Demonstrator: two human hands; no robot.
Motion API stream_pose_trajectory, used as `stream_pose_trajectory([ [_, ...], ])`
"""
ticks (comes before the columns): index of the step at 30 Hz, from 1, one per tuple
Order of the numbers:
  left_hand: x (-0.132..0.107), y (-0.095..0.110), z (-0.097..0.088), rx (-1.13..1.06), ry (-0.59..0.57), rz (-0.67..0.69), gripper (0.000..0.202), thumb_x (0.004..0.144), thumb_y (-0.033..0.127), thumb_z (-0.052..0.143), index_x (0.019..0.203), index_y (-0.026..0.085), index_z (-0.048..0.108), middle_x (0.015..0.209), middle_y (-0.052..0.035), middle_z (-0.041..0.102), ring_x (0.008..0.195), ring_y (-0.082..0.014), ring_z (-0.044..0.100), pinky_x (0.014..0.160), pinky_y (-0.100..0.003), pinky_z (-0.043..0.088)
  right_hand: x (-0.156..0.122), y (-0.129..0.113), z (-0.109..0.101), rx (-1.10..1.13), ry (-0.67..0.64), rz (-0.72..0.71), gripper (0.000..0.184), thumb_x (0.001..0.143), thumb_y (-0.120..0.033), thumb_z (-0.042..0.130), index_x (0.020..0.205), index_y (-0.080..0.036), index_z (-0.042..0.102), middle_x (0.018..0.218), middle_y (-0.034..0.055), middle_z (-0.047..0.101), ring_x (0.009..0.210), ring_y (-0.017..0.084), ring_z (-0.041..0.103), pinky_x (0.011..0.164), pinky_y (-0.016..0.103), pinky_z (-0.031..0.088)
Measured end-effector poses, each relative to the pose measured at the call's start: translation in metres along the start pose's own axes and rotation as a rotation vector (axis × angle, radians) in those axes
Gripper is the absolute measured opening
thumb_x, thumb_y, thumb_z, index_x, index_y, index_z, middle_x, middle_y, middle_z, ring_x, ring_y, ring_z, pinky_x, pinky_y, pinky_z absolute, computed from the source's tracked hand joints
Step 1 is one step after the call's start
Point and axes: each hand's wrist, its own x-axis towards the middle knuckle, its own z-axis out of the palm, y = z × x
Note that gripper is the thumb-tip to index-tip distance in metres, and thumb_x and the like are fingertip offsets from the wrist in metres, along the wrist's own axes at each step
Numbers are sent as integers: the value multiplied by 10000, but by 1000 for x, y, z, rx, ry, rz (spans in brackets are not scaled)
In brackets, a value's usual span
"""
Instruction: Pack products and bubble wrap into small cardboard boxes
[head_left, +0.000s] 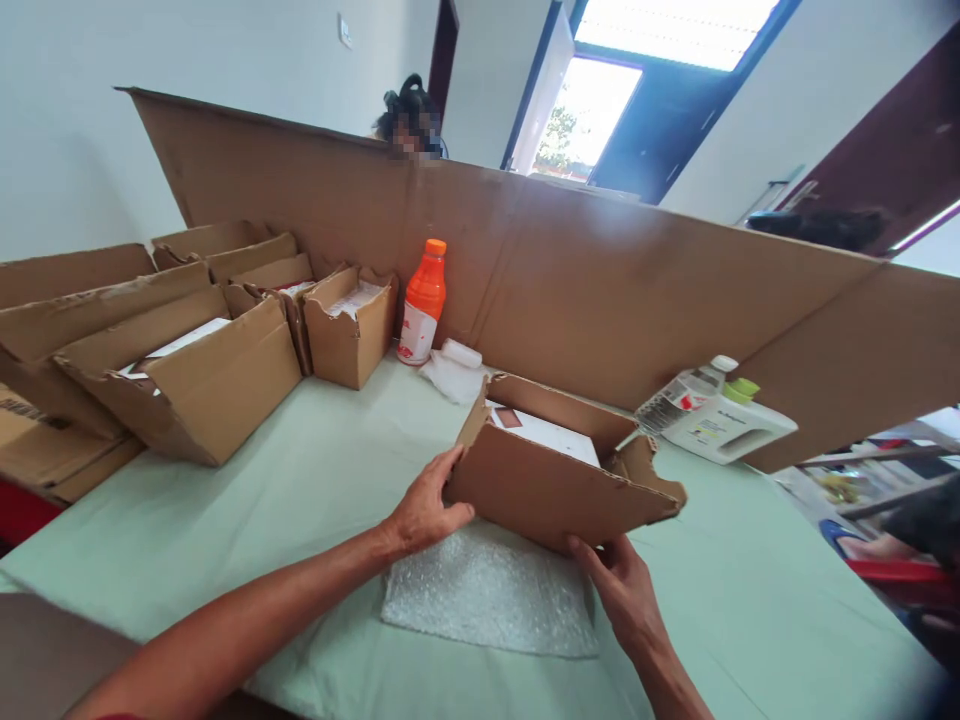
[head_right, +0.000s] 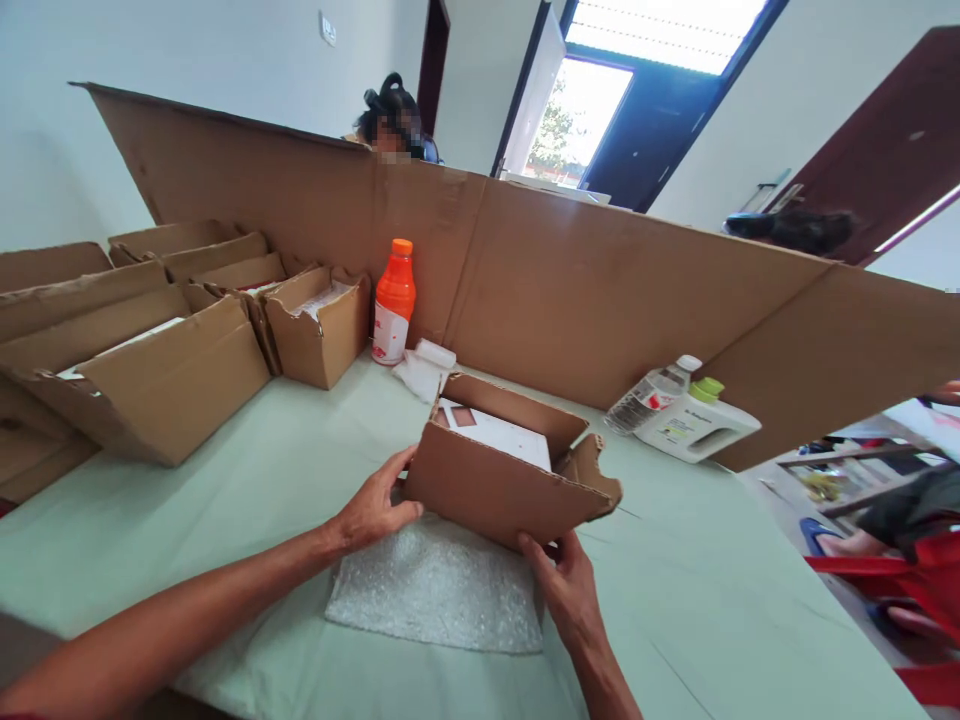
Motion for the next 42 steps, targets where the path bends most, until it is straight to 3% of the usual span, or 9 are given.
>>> stream_pose_trajectory([
  [9,50,-7,19,-4,83,-2,806,722,273,685,1482,187,428,1498,-141,502,1375,-334,459,1134,-482,394,43,5,12,-75,91,-26,490,646,-567,739,934,-205,578,883,83,732,736,259,675,636,360,541],
  [15,64,-6,-23,176,201,81,445,1017,392,326,1235,174,648,1223,-113,692,1144,-236,629,1006,-376,494,56,19,21,-80,-2,-68,453,677,-556,736,939,-213,596,828,58,730,758,262,680,672,361,548],
  [18,108,-4,-52,427,247,121,339,971,299,413,1141,191,686,1152,-93,697,1092,-237,630,973,-372,502,59,31,20,-73,-11,-80,422,677,-552,740,902,-218,613,817,64,735,765,267,681,680,364,559],
  [21,176,-6,-68,582,259,139,345,825,109,520,1118,177,688,1255,-109,636,1231,-264,541,1080,-401,415,61,39,18,-75,-12,-52,422,668,-566,742,884,-223,629,825,80,752,768,283,695,679,375,574],
  [26,272,-22,-67,775,170,157,332,736,17,568,1005,155,704,1266,-155,623,1280,-336,465,1115,-500,302,58,43,17,-100,20,-40,406,663,-565,743,875,-232,646,832,95,758,831,316,707,722,386,594],
  [30,304,-30,-57,840,143,152,217,765,29,577,887,158,701,1080,-149,684,1248,-346,484,1125,-523,243,56,48,17,-96,19,-27,401,673,-561,738,887,-233,653,849,106,761,863,330,707,762,397,594],
  [33,300,-19,-55,850,180,146,222,762,25,563,872,161,699,1039,-136,702,1206,-334,516,1118,-508,252,56,51,17,-103,0,-32,419,691,-569,729,915,-222,658,893,115,765,845,319,706,755,399,590],
  [36,269,8,-65,825,251,139,261,761,76,568,963,167,705,1045,-111,715,1103,-307,573,1047,-463,350,57,48,18,-87,-17,-58,416,707,-568,718,922,-219,651,888,103,763,819,298,702,721,381,585],
  [42,139,58,-116,613,372,95,349,795,274,553,1084,133,688,931,-46,736,821,-213,653,726,-307,502,61,34,21,-24,-35,-109,455,696,-554,712,997,-222,630,862,61,749,794,278,699,710,370,578],
])
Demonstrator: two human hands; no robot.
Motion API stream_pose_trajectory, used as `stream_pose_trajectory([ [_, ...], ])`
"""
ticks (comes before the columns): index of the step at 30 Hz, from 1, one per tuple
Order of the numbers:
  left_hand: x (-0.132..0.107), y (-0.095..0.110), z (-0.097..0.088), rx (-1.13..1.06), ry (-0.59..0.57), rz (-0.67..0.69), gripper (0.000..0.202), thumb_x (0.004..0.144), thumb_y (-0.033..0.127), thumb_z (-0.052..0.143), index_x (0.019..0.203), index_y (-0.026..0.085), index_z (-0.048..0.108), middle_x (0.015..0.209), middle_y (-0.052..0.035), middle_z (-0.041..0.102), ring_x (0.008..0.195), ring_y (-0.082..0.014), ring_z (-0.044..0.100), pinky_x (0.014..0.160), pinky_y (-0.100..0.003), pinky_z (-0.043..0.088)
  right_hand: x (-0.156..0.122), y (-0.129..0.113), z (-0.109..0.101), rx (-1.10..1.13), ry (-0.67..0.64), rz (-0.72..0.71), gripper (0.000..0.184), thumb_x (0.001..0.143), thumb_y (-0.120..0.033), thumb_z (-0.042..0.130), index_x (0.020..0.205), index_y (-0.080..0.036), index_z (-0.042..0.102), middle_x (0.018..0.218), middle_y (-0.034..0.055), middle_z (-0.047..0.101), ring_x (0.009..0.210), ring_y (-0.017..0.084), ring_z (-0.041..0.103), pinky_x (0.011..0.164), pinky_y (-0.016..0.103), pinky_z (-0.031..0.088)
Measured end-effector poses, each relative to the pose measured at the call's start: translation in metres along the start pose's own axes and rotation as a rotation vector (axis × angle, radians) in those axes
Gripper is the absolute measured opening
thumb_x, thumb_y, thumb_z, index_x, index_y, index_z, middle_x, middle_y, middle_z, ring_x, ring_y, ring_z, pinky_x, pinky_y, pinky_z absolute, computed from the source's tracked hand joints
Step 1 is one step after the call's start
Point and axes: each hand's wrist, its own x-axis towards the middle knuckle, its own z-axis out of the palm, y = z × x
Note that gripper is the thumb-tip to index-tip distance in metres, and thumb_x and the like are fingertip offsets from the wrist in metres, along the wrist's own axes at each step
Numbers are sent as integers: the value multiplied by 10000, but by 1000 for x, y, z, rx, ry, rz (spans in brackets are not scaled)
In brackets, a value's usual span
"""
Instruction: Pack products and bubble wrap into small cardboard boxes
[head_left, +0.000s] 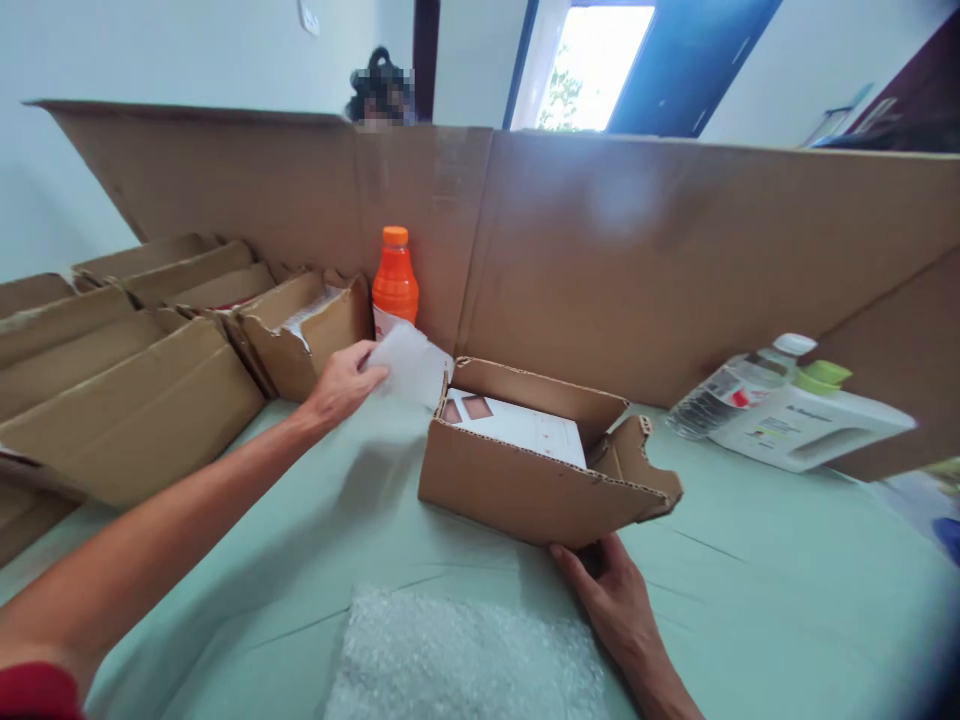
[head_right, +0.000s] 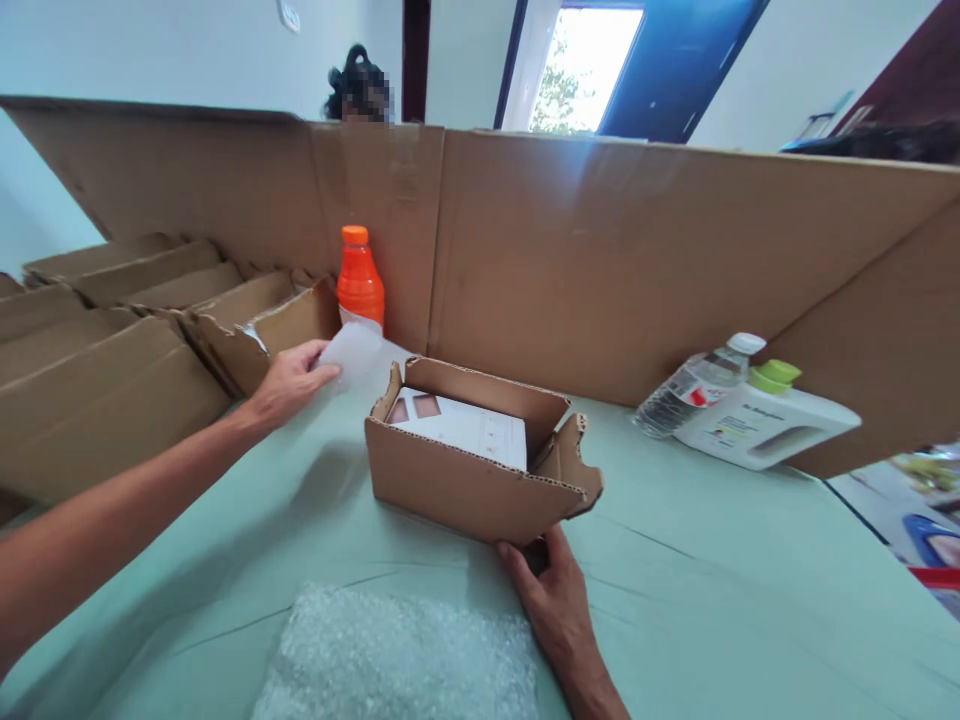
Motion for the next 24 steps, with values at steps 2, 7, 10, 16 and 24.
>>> stream_pose_trajectory([
  [2,-40,-5,-30,-355,-23,-154,388,757,356,644,1068,130,693,901,-43,744,779,-202,664,693,-296,514,2,-2,0,0,-1,4,492,675,-565,715,1012,-218,623,858,60,746,790,283,703,721,383,577],
  [7,-132,-14,-63,-943,19,-484,382,681,325,731,1028,165,710,946,-70,768,860,-238,725,759,-344,572,5,-7,5,10,-6,-11,539,657,-573,721,1039,-210,609,942,80,742,792,274,706,743,394,574],
  [10,-171,-12,-62,-1106,74,-570,286,711,308,677,971,192,711,1012,-74,771,997,-275,722,876,-415,583,3,-12,7,24,7,-6,615,646,-571,717,1119,-197,600,1073,112,726,807,265,711,746,390,576],
  [16,-213,-7,-63,-1260,49,-598,275,757,384,620,944,205,713,1025,-94,776,1137,-353,682,968,-552,548,-16,-26,-21,-164,135,87,793,651,-649,662,1282,-169,624,1293,187,663,930,333,701,839,479,550],
  [24,-234,16,-56,-1637,-159,-546,255,779,363,645,912,203,792,980,-65,802,1208,-347,656,1105,-532,451,-115,-85,-10,271,-264,104,593,758,-617,744,1221,-249,697,1262,145,708,1148,337,664,889,437,565],
])
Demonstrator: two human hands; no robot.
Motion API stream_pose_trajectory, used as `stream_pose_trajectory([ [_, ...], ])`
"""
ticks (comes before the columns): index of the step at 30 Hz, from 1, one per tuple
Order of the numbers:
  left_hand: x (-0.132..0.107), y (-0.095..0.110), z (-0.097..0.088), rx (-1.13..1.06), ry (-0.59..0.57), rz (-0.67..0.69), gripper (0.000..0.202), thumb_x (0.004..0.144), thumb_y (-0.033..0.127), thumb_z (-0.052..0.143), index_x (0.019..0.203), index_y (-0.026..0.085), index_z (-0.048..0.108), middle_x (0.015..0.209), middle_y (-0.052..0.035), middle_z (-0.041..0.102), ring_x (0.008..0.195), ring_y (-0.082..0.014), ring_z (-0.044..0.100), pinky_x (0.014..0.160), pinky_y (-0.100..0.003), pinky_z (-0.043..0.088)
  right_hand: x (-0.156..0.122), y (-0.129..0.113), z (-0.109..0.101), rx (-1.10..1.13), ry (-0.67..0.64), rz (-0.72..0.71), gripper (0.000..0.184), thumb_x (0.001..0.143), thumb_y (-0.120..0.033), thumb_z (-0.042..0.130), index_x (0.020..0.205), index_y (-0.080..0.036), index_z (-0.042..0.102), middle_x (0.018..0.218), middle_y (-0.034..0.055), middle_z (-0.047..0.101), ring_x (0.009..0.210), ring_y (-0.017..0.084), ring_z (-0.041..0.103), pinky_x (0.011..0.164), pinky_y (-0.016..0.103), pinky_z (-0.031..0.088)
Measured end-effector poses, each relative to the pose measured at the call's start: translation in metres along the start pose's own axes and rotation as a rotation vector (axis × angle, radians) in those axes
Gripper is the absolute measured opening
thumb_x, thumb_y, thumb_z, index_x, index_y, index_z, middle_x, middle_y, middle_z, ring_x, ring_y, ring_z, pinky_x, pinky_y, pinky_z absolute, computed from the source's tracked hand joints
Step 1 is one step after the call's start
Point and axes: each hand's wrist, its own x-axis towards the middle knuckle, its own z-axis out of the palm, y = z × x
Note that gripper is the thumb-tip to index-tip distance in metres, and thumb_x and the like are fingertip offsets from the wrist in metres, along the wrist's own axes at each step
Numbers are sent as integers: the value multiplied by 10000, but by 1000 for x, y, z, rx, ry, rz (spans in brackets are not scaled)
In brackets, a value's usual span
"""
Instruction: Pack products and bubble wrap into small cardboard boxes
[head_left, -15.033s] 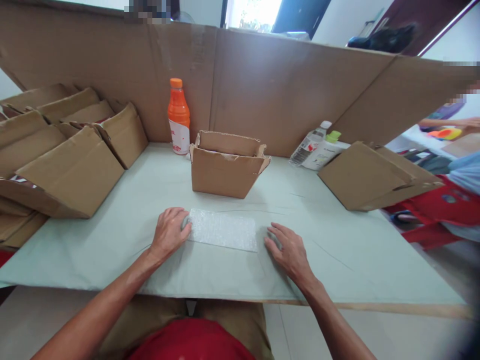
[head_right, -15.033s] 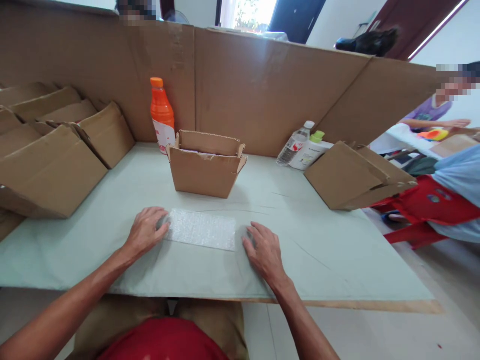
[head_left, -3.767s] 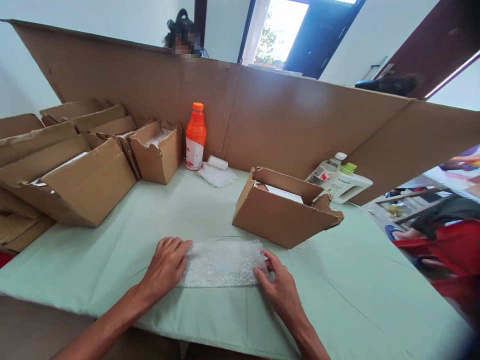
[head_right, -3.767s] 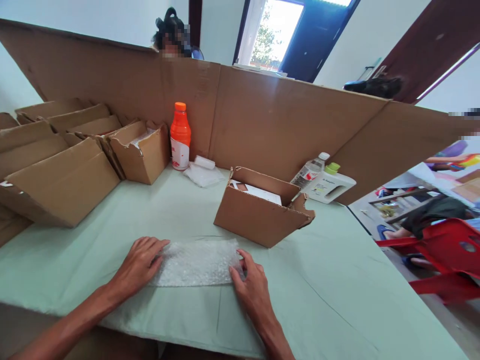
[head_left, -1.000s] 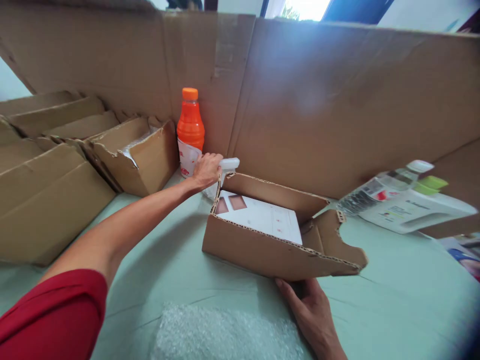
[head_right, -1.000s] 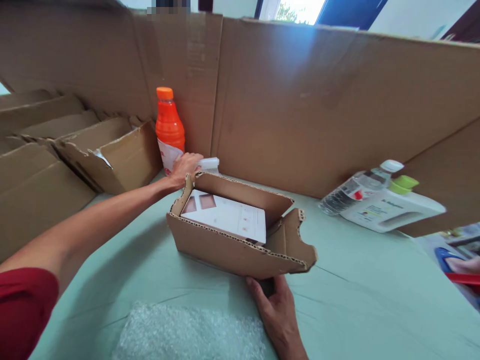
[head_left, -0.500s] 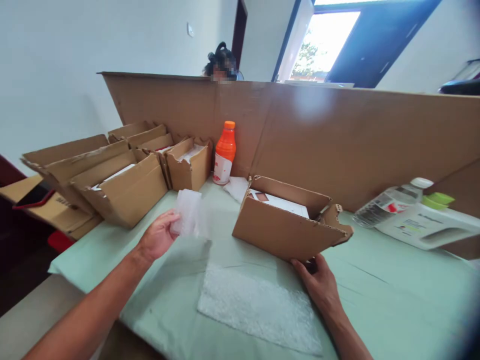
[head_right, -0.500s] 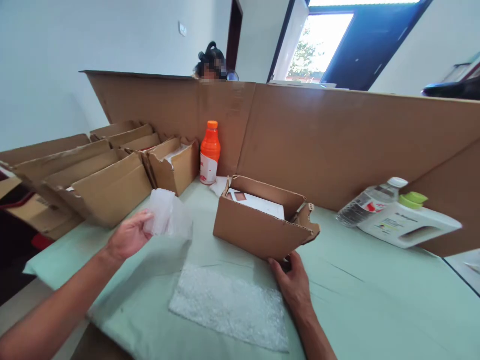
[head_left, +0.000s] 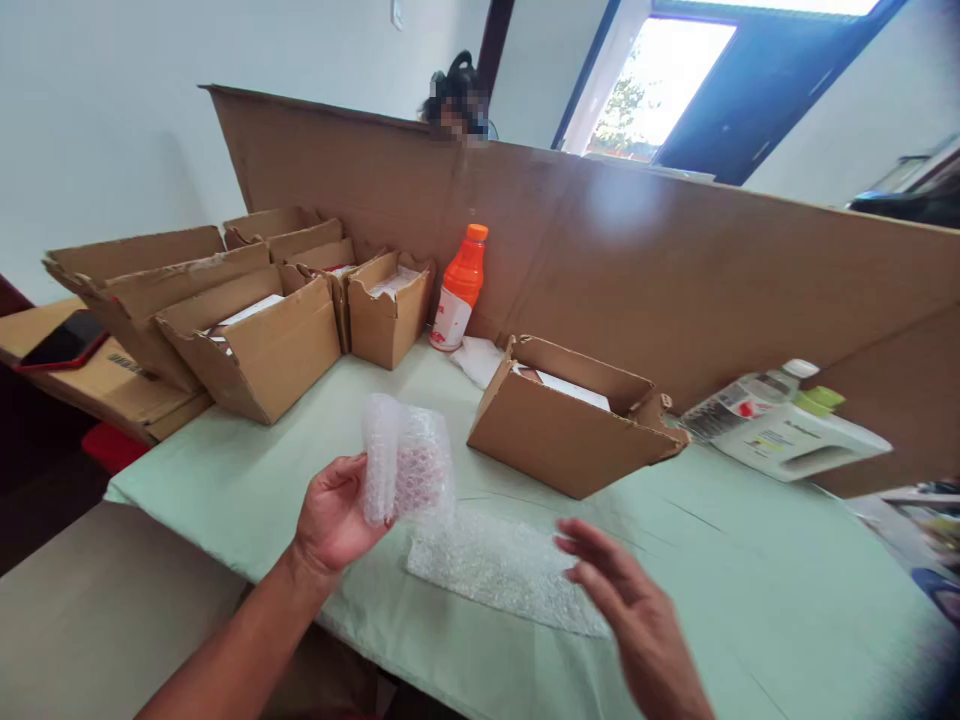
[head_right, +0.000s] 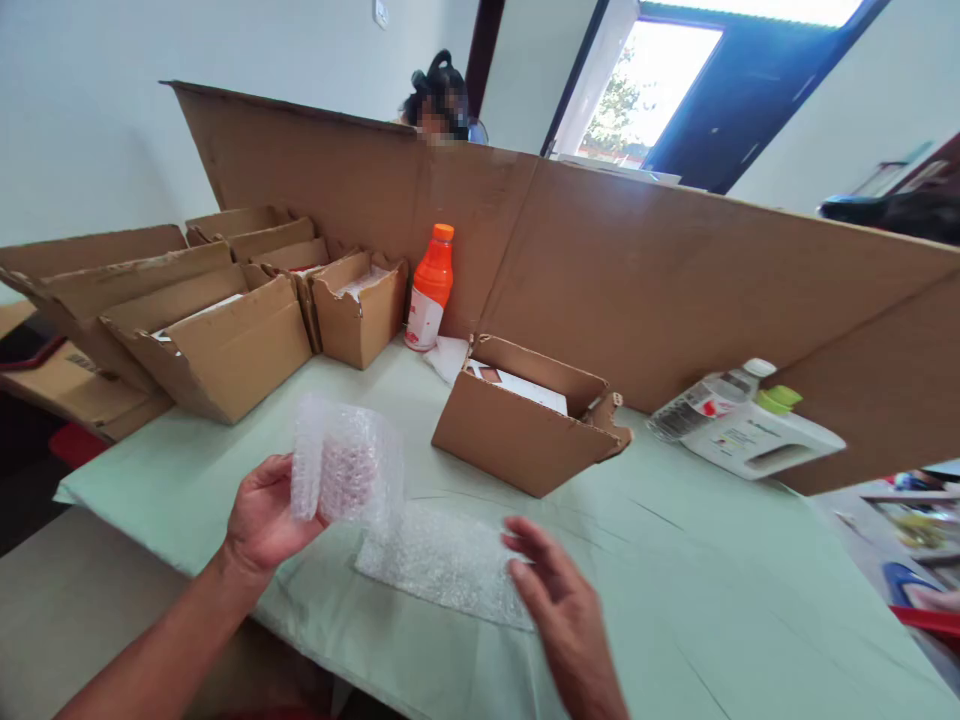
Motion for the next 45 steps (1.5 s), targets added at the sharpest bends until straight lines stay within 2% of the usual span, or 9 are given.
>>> stream_pose_trajectory([
  [5,-12,-23,23,-244,-139,-170,276,758,297,662,944,151,806,977,-79,804,1237,-347,636,1168,-491,373,-29,-6,91,658,-432,212,592,807,-675,685,1189,-224,725,1233,149,719,1062,324,694,762,421,582],
  [9,-19,-35,20,-299,-135,-238,237,746,274,684,907,144,800,963,-91,802,1229,-353,637,1150,-481,388,-21,-20,114,929,-222,279,482,734,-622,788,1011,-228,766,1116,99,764,1007,295,702,802,429,592],
  [14,-21,-46,1,-358,-138,-220,246,775,240,677,975,147,786,1040,-82,794,1164,-310,679,1120,-446,418,-9,-43,91,762,57,124,350,615,-359,925,903,-226,777,927,43,784,867,232,719,798,356,597],
  [18,-19,-55,-3,-369,-76,-204,428,830,431,695,1139,137,726,1181,-125,750,1237,-349,625,1096,-500,429,-20,-60,68,560,132,-111,254,649,-368,911,818,-223,788,779,38,764,686,176,689,610,267,571],
  [25,-21,-63,3,-287,-54,-188,770,752,541,781,1373,139,566,1322,-186,660,1301,-392,565,1119,-554,391,-32,-78,47,343,181,-286,212,739,-389,846,865,-227,796,810,69,767,737,218,716,666,334,607],
  [30,-27,-70,-5,-174,49,-216,646,700,508,841,1220,164,672,1209,-150,720,1139,-361,668,1004,-536,491,-42,-79,35,339,267,-315,218,779,-377,808,959,-258,773,887,55,764,809,228,732,727,358,621],
  [35,-26,-70,0,64,317,-129,442,553,327,944,904,136,755,859,-67,777,756,-191,712,756,-308,559,-39,-82,19,240,319,-391,145,798,-366,781,908,-274,758,871,38,751,853,226,721,777,354,602],
  [40,-25,-44,-2,162,478,-25,408,449,291,960,762,149,740,754,-10,761,673,-129,677,679,-239,556,-4,-78,14,255,399,-432,152,696,-310,851,812,-262,765,784,-9,730,714,157,664,668,275,548],
  [45,-34,-16,-19,288,652,132,410,442,275,945,770,161,726,767,20,754,703,-125,677,676,-223,566,44,-72,40,57,201,-439,123,772,-310,776,860,-225,765,813,-5,732,737,154,645,689,285,513],
])
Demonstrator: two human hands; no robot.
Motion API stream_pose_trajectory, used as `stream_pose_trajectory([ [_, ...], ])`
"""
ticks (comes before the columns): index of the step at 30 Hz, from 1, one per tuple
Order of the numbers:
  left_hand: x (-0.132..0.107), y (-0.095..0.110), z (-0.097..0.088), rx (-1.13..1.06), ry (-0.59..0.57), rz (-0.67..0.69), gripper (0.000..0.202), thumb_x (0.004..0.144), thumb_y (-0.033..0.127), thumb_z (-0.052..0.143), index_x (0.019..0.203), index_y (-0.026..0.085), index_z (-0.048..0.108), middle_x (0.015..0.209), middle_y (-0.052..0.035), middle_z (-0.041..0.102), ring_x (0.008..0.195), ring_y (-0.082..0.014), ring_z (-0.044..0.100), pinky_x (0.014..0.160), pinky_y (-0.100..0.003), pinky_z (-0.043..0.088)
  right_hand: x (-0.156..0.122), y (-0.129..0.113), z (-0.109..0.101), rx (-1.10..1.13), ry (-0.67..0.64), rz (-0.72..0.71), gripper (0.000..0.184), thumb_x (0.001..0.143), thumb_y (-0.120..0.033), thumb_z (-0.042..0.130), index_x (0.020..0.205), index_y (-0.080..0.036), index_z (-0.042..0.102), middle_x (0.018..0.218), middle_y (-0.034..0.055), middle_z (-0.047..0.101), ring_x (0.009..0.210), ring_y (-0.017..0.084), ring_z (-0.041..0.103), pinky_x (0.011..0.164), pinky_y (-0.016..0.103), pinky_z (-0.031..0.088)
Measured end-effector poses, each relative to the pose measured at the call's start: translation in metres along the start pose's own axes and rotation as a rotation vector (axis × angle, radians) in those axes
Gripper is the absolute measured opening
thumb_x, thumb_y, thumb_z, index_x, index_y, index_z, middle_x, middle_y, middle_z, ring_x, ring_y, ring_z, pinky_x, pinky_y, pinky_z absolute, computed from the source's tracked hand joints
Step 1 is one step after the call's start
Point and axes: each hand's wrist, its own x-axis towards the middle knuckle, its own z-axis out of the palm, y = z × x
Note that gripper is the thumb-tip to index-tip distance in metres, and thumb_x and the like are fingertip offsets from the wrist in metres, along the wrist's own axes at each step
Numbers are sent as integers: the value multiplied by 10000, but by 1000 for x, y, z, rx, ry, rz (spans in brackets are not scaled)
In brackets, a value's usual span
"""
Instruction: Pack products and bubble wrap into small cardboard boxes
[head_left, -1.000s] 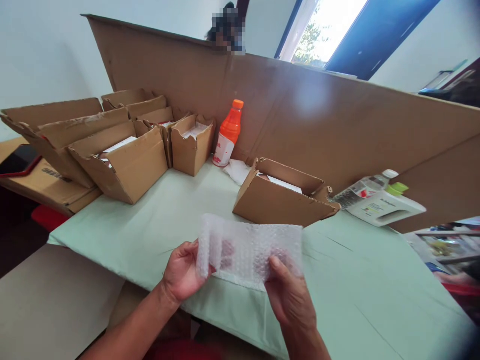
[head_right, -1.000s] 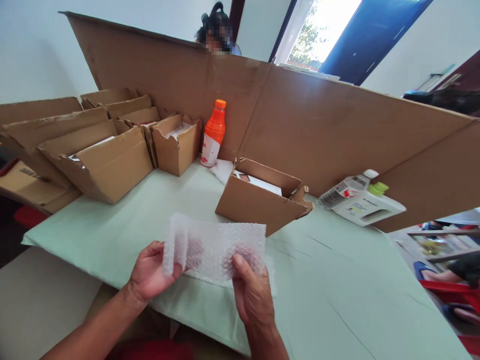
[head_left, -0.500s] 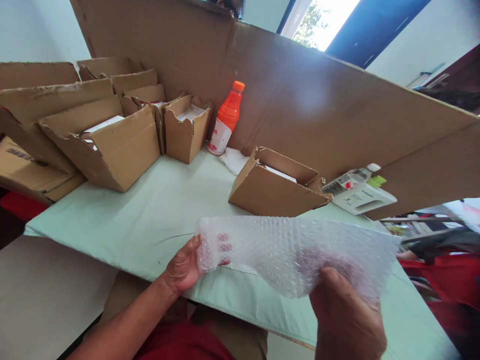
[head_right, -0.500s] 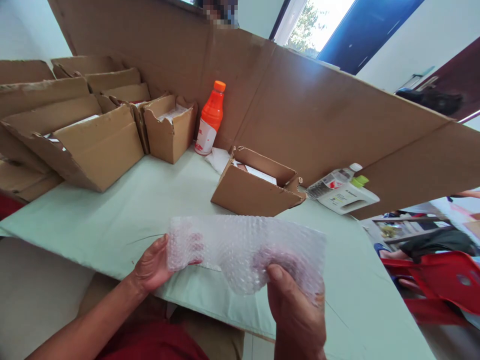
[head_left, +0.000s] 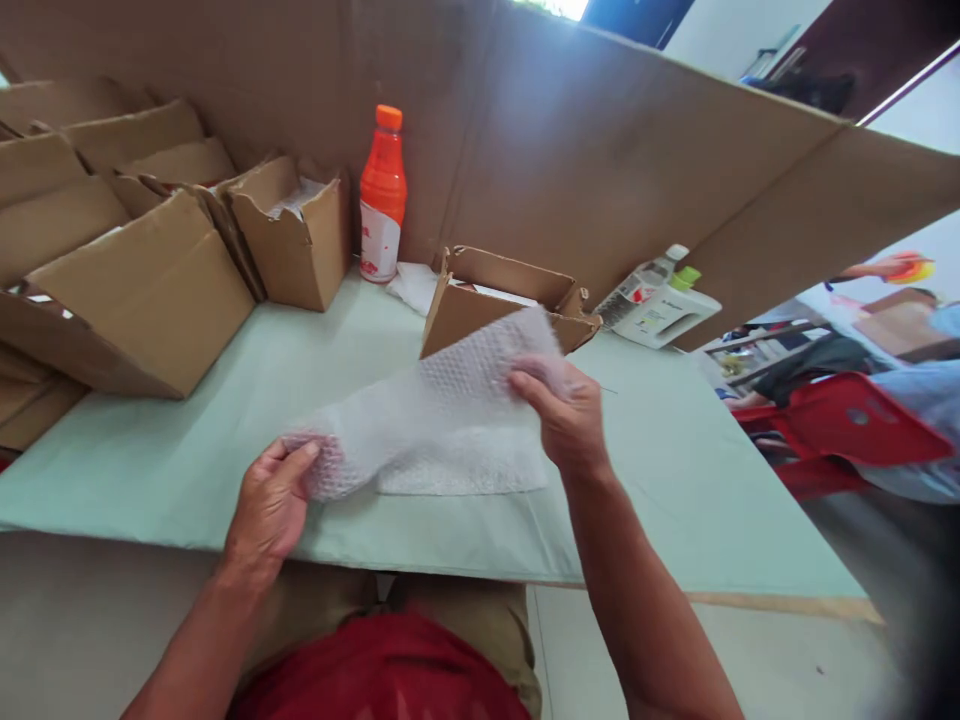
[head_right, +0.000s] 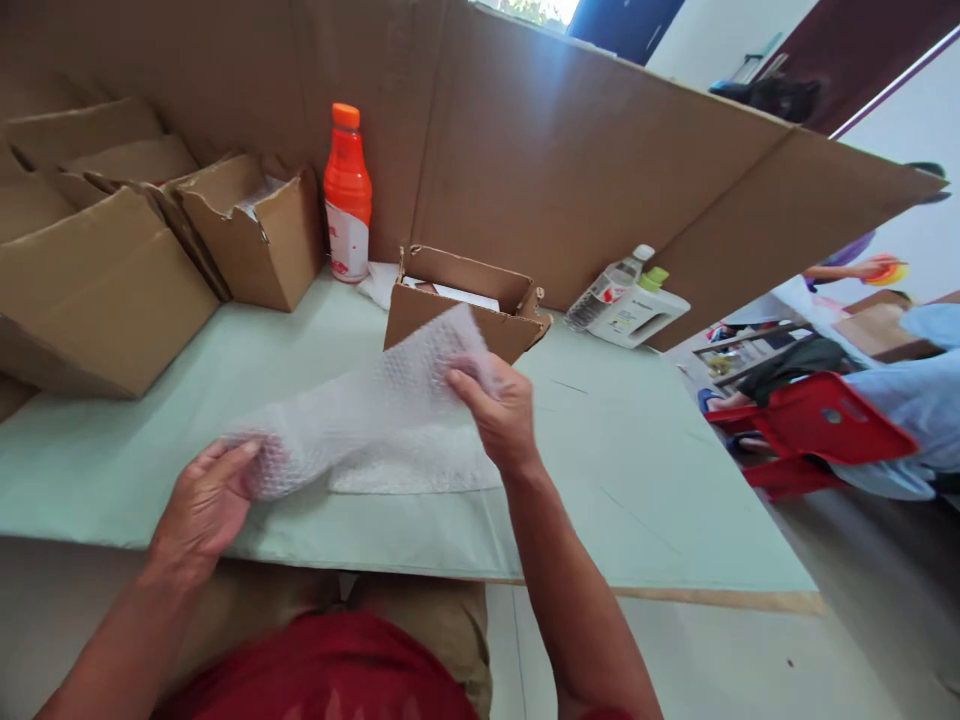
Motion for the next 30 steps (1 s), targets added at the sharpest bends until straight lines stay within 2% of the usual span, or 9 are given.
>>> stream_pose_trajectory([
  [5,-7,4,-28,115,102,118,422,534,308,902,878,176,698,852,22,743,770,-148,674,721,-254,553,46,18,78,-245,-327,-155,159,873,-254,663,1017,-214,719,903,11,731,836,177,664,823,332,534],
  [8,-13,0,-43,217,146,164,554,569,342,887,1053,179,672,896,12,726,776,-142,658,722,-248,537,60,25,121,-491,-406,-213,533,869,-222,684,1383,-197,544,1150,96,716,1000,257,670,926,438,539],
  [10,-15,-2,-51,287,161,165,705,593,362,880,1221,174,620,909,0,712,762,-134,645,708,-239,532,56,27,131,-606,-410,-291,707,882,-233,678,1521,-174,380,1346,166,628,1153,322,625,989,512,516],
  [12,-17,-3,-58,368,153,160,827,623,390,869,1352,162,553,875,0,698,733,-127,629,687,-229,523,42,30,120,-634,-376,-376,712,909,-246,648,1546,-172,342,1451,184,551,1260,349,569,1042,543,483],
  [14,-18,-2,-62,457,117,142,882,649,421,856,1416,157,510,819,12,686,704,-125,615,676,-223,515,21,35,91,-634,-369,-415,601,927,-247,622,1496,-186,436,1430,164,579,1260,339,580,1042,532,488],
  [17,-21,3,-65,565,58,81,884,677,451,838,1442,170,497,781,19,688,674,-125,604,666,-220,514,-15,41,35,-668,-541,-400,327,956,-256,584,1271,-200,650,1207,124,721,1108,305,676,937,493,555],
  [21,-28,7,-64,634,10,21,802,694,467,817,1385,158,551,836,-12,697,651,-140,602,619,-248,545,-62,45,-14,-690,-687,-394,241,963,-256,579,1169,-238,703,1210,100,729,1070,277,696,893,482,576],
  [27,-37,9,-74,790,-41,-25,798,689,484,771,1383,163,542,856,-43,725,656,-207,656,598,-318,571,-85,53,-23,-720,-721,-426,251,938,-231,595,1163,-239,705,1250,116,708,1087,293,674,883,510,566],
  [30,-40,24,-90,1089,-48,27,741,695,530,716,1339,185,596,691,-16,703,599,-224,644,586,-303,511,-84,59,-20,-756,-760,-457,271,925,-222,594,1175,-221,698,1258,130,701,1086,308,666,866,509,555],
])
